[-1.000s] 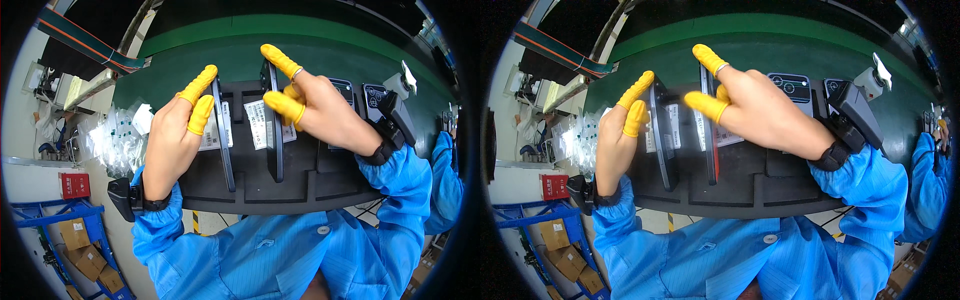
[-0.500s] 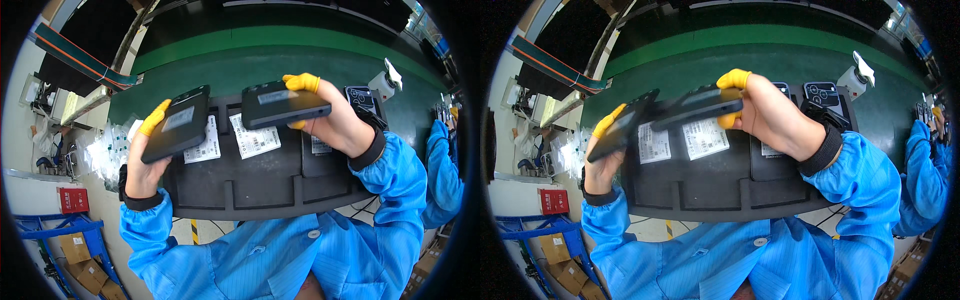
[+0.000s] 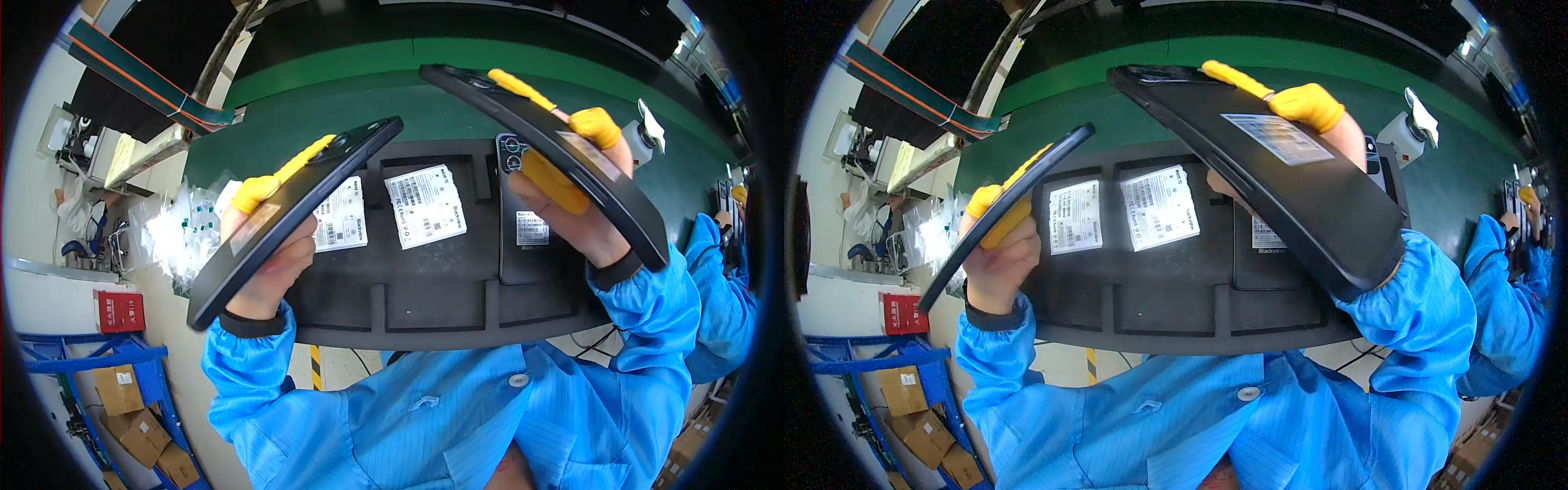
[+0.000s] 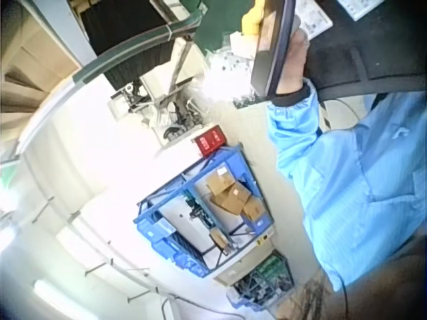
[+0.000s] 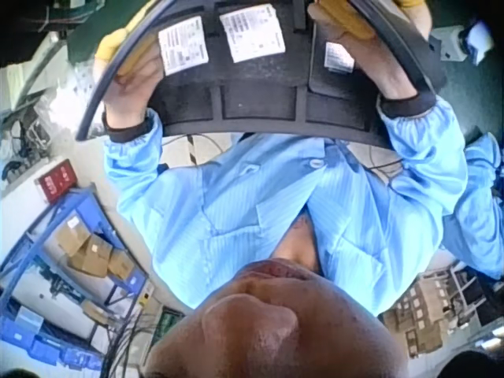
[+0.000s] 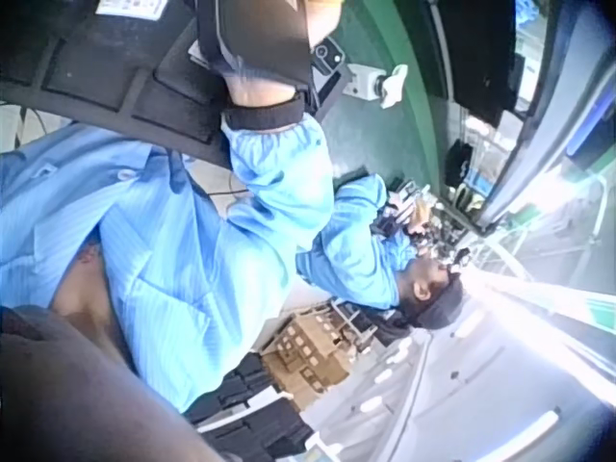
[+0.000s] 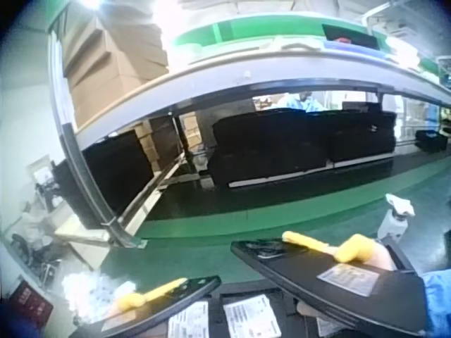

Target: Cleaning the back panels and camera lenses of mobile phones on an assembly line.

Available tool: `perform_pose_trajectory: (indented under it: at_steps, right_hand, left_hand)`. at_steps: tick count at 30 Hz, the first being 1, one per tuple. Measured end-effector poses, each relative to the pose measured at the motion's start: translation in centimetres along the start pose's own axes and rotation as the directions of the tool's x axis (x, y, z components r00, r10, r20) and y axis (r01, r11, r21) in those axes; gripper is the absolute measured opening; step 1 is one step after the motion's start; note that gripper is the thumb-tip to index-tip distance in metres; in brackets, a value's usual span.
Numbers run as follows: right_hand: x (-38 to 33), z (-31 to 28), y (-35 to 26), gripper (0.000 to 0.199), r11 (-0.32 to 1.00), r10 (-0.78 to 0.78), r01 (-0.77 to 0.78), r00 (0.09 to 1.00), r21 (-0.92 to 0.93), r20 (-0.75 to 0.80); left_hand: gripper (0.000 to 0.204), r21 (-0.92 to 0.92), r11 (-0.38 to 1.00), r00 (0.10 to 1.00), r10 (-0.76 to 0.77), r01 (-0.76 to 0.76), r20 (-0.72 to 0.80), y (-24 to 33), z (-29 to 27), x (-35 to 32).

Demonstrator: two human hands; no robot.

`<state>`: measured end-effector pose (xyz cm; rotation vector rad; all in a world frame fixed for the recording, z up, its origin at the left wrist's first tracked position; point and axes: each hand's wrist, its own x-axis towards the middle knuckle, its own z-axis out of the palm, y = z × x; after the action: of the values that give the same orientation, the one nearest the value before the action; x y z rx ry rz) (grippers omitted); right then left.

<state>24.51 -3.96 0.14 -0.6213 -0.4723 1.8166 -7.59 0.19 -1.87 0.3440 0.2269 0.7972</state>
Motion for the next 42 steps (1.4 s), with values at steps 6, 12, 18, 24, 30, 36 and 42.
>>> perform_pose_trajectory:
  at_steps: [6, 12, 18, 24, 30, 36, 42]
  right_hand:
    - [0.5, -2.9, -0.2, 0.055, 0.971, -0.225, 0.197, 0.946, -0.138, -0.232]
    - [-0.3, 0.5, 1.6, 0.089, 0.551, -0.041, 0.098, 0.995, -0.829, 0.091]
    - [0.7, 0.6, 3.4, 0.094, 0.230, 0.004, 0.103, 0.994, -0.968, 0.107]
    - [1.5, 1.1, 3.4, 0.091, -0.014, 0.016, 0.022, 1.000, -1.000, 0.022]
    - [-3.0, 2.0, -0.6, 0.063, -0.610, -0.095, 0.211, 0.938, -0.764, 0.335]
    - [-10.3, -0.7, -4.4, 0.049, -0.357, -0.552, -0.061, 0.818, -0.932, 0.158]
    - [-14.7, -9.9, -4.4, 0.036, -0.487, -0.675, -0.467, 0.738, -0.738, -0.021]
  left_hand:
    - [0.040, 0.066, 0.987, 0.972, 0.153, -0.144, -0.179, -0.4, 2.4, 0.1]
    - [0.074, 0.678, 0.630, 0.898, 0.427, -0.379, 0.105, -0.5, 0.5, 0.4]
    - [0.077, 0.964, 0.160, 0.849, 0.519, -0.213, 0.102, -1.4, -0.2, 0.2]
    - [0.059, 0.990, -0.129, 0.887, 0.462, 0.052, 0.014, -0.4, -2.1, 0.1]
    - [0.044, 0.577, -0.726, 0.849, 0.519, 0.375, 0.101, -0.4, -2.0, -0.8]
    - [0.032, 0.826, -0.433, 0.654, 0.749, 0.362, 0.106, -0.1, -2.2, -4.8]
    - [0.041, 0.754, -0.399, 0.764, 0.611, 0.521, -0.205, -2.1, -4.0, -6.5]
